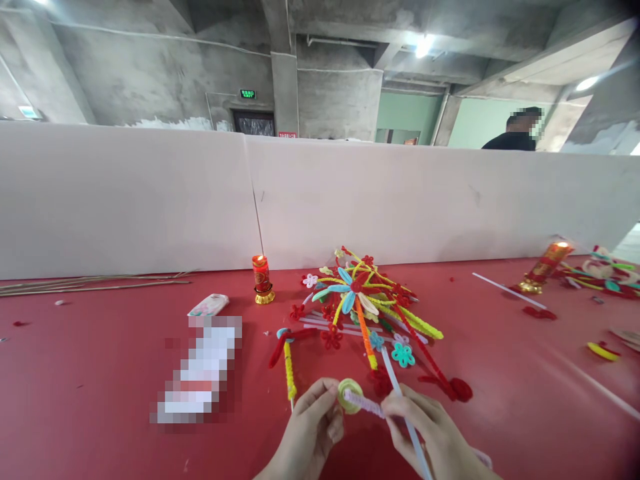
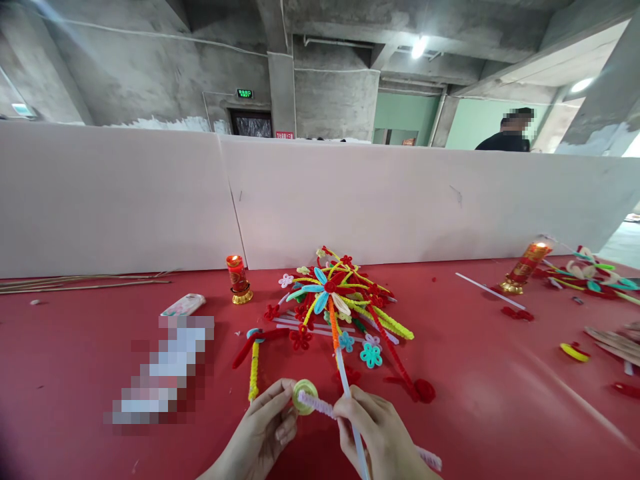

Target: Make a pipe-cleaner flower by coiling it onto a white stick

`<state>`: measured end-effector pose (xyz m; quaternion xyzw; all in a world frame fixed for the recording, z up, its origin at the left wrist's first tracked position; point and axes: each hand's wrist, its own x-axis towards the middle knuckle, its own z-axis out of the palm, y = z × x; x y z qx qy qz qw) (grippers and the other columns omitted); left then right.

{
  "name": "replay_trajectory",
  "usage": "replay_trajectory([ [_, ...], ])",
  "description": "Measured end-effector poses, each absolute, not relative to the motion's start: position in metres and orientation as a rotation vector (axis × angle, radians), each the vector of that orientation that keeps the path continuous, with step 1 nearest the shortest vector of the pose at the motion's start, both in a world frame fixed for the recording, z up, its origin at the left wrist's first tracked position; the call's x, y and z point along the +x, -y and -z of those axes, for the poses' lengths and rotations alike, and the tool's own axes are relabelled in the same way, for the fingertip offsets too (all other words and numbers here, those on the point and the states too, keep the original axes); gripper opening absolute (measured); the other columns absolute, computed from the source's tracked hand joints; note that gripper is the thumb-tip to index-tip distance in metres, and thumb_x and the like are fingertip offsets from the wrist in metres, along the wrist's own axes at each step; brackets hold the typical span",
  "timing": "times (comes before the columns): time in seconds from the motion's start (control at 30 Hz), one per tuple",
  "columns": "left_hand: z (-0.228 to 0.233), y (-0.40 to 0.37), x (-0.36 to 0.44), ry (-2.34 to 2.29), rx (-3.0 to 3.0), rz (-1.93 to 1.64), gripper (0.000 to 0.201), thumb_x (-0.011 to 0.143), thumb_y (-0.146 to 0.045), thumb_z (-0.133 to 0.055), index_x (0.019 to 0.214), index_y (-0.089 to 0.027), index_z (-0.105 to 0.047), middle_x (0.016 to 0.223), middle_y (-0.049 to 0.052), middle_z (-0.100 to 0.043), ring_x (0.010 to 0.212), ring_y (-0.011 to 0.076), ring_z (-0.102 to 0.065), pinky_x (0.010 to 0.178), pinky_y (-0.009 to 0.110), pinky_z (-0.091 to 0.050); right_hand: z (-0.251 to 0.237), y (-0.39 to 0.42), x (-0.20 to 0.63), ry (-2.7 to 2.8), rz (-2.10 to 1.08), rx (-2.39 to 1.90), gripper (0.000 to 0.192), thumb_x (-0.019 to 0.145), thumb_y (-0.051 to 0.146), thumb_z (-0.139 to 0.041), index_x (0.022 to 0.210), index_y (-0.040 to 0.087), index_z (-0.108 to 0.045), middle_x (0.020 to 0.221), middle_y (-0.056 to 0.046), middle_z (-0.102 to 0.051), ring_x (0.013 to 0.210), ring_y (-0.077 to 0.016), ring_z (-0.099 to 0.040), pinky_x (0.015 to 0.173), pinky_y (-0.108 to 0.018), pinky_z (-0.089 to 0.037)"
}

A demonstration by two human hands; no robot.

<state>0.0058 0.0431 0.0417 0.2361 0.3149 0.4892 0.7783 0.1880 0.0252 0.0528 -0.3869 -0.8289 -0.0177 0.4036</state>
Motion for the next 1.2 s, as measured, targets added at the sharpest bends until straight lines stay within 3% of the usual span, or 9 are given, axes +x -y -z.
replay_trajectory([
  [0.33,-0.0417,-0.0418,0.0059,-0.690,0.532,-1.060,0.021,0.067,-0.028,-0.071,0.069,-0.012,-0.056,0.064,-0.001,-0.057,0.043,0.0005,-0.030,0.045,0.016,-0.023,-0.0452,-0.0268,0.1885,2.184,0.057,-0.984,0.022,0.072,0.001,-0.038,0.079,0.022,-0.043,0.062,0.000,-0.057,0.051,-0.0125,-0.058,0.052,-0.022,-0.049],
  [0.57,-0.0394,-0.0432,0.0056,-0.692,0.540,-1.053,0.024,0.064,-0.029,-0.074,0.066,-0.011,-0.057,0.058,-0.003,-0.052,0.042,0.0007,-0.031,0.045,0.016,-0.024,-0.0481,-0.0258,0.1880,2.195,0.059,-0.998,0.024,0.072,0.001,-0.038,0.080,0.022,-0.042,0.063,0.000,-0.057,0.053,-0.0130,-0.059,0.053,-0.023,-0.050],
  [1.07,-0.0409,-0.0431,0.0069,-0.722,0.540,-1.071,0.024,0.065,-0.032,-0.072,0.074,-0.011,-0.064,0.057,-0.003,-0.055,0.038,0.0007,-0.034,0.041,0.016,-0.024,-0.0458,-0.0278,0.1914,2.164,0.009,-0.962,0.027,0.073,-0.001,-0.037,0.085,0.021,-0.047,0.063,-0.001,-0.056,0.052,-0.0129,-0.056,0.052,-0.024,-0.048],
  [1.2,-0.0386,-0.0440,0.0069,-0.720,0.559,-1.060,0.028,0.067,-0.037,-0.068,0.075,-0.010,-0.065,0.062,-0.001,-0.059,0.029,-0.0007,-0.032,0.034,0.018,-0.018,-0.0459,-0.0288,0.1923,2.155,0.011,-0.957,0.029,0.074,-0.001,-0.037,0.089,0.022,-0.049,0.063,0.000,-0.055,0.054,-0.0123,-0.056,0.053,-0.022,-0.047],
])
